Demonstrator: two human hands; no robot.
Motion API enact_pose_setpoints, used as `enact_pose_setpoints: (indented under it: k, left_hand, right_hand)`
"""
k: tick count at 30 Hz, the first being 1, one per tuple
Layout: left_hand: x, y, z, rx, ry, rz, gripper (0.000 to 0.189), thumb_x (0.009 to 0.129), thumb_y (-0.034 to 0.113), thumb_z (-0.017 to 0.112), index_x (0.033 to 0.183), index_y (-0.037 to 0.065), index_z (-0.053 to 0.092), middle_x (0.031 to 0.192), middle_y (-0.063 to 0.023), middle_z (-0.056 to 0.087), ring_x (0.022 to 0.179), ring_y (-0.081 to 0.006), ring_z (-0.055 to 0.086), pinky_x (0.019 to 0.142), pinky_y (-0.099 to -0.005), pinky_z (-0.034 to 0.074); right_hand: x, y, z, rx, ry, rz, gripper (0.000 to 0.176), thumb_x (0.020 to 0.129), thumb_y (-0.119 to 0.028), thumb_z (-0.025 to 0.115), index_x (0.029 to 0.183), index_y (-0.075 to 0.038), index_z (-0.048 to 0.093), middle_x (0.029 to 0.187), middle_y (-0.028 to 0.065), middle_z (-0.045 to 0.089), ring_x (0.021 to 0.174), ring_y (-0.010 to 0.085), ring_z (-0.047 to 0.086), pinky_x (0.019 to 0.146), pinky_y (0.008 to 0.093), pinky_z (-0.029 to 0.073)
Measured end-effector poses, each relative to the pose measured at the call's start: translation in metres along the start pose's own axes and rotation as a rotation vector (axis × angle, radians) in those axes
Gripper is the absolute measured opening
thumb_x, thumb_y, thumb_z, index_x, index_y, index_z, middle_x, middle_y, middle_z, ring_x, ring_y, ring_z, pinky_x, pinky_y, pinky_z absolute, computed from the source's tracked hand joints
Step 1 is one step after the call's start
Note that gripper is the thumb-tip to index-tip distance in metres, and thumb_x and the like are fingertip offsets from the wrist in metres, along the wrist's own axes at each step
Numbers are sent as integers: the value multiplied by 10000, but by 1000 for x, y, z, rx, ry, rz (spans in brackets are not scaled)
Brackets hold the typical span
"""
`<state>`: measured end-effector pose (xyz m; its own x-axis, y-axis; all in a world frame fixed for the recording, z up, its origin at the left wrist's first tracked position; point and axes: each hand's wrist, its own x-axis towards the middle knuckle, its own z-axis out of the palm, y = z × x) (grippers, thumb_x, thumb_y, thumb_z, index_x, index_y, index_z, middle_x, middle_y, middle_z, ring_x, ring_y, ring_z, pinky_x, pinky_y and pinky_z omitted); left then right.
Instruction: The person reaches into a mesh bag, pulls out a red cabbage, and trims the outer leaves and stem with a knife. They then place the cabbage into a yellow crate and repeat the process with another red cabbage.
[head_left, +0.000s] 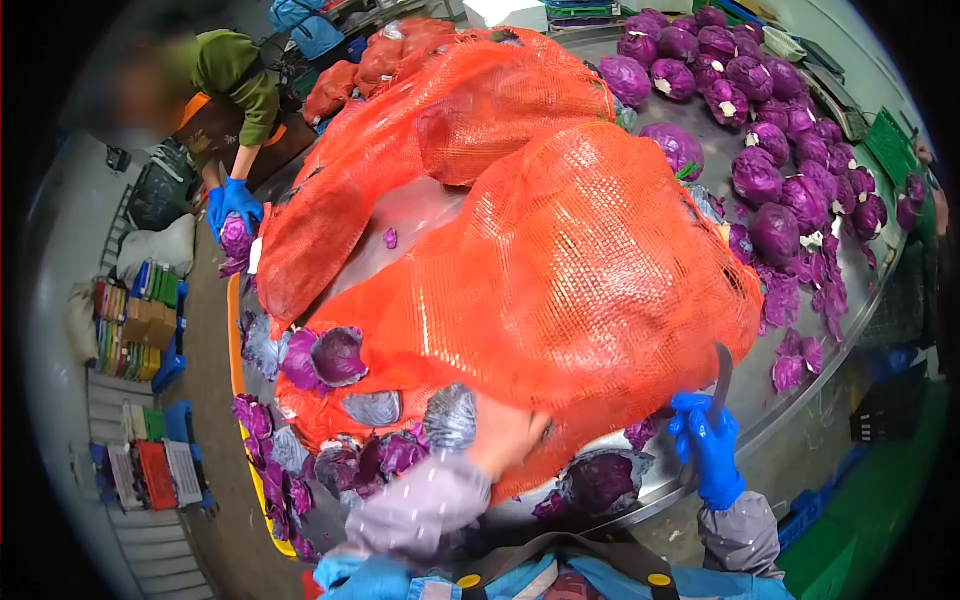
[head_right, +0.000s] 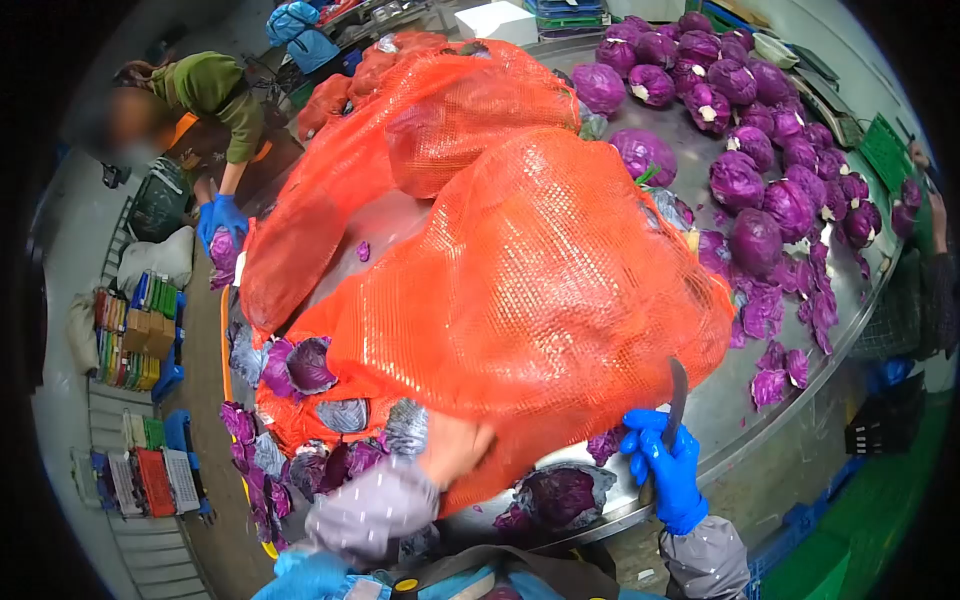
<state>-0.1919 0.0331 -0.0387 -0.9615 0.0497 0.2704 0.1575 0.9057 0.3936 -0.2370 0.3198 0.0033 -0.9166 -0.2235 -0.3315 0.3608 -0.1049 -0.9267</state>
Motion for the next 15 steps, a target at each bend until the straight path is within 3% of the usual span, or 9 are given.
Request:
enact_pose_setpoints:
  k: [2, 4, 5, 7, 9, 11, 12, 13, 15]
  left_hand:
    - [-18, 19, -34, 74, 97, -28, 331, 879, 227, 542, 1159, 51, 569, 1089, -180, 600, 977, -404, 553, 880, -468, 409]
    - [-36, 13, -43, -313, 240, -230, 309, 887, 194, 532, 1147, 32, 564, 1097, -185, 590, 981, -419, 542, 870, -480, 402]
    - [-44, 0, -33, -290, 295, -343, 283, 885, 156, 525, 1118, 0, 565, 1093, -202, 585, 983, -404, 545, 856, -476, 402]
    - [3, -5, -40, -317, 83, -167, 279, 885, 144, 519, 1117, -6, 558, 1098, -215, 580, 1010, -374, 551, 863, -462, 415]
    - [21, -26, 2, 77, 113, 240, 266, 874, 156, 531, 1084, -2, 573, 1088, -204, 590, 1025, -349, 555, 877, -449, 424]
    - [39, -40, 32, 254, -721, 25, 267, 878, 195, 519, 1081, 38, 591, 1117, -171, 592, 1052, -344, 548, 886, -438, 432]
    - [50, -18, 7, 147, -75, 398, 290, 859, 273, 536, 1050, 70, 614, 1130, -151, 599, 1060, -338, 549, 883, -431, 435]
    - [52, -3, -7, 140, -77, 401, 290, 859, 273, 536, 1050, 70, 614, 1130, -151, 599, 1060, -338, 549, 883, -431, 435]
    - [51, 16, -24, -271, -146, 77, 336, 826, 333, 561, 1045, 82, 609, 1093, -144, 607, 1036, -320, 560, 873, -432, 435]
  right_hand:
    - [0, 2, 2, -4, -25, 23, 216, 938, -142, 530, 1085, 0, 601, 780, 58, 632, 529, 66, 510, 473, 196, 405]
    - [-4, 4, 5, -25, -57, 60, 218, 936, -141, 532, 1091, -4, 601, 786, 59, 633, 542, 66, 515, 482, 196, 410]
    - [-4, 3, 8, -19, -78, 56, 220, 933, -141, 537, 1094, -6, 602, 792, 62, 635, 551, 67, 520, 488, 194, 413]
    - [-6, 2, 16, -9, -104, 48, 221, 931, -141, 541, 1097, -8, 602, 797, 64, 636, 559, 68, 524, 494, 193, 417]
    - [-12, 0, 23, -4, -127, 51, 227, 928, -141, 547, 1104, -8, 600, 801, 68, 639, 574, 72, 533, 499, 195, 421]
    - [-17, 1, 28, 9, -145, 43, 229, 931, -145, 546, 1106, -9, 599, 798, 71, 640, 575, 75, 534, 500, 200, 424]
    - [-19, 3, 30, 3, -150, 40, 228, 933, -145, 544, 1108, -10, 599, 798, 71, 640, 576, 74, 534, 501, 200, 424]
    - [-23, 6, 31, -6, -155, 46, 227, 935, -145, 542, 1109, -11, 598, 798, 72, 639, 578, 74, 534, 502, 200, 424]
    - [-27, 6, 35, -10, -154, 46, 222, 937, -140, 538, 1113, -19, 598, 797, 71, 639, 578, 72, 528, 503, 200, 421]
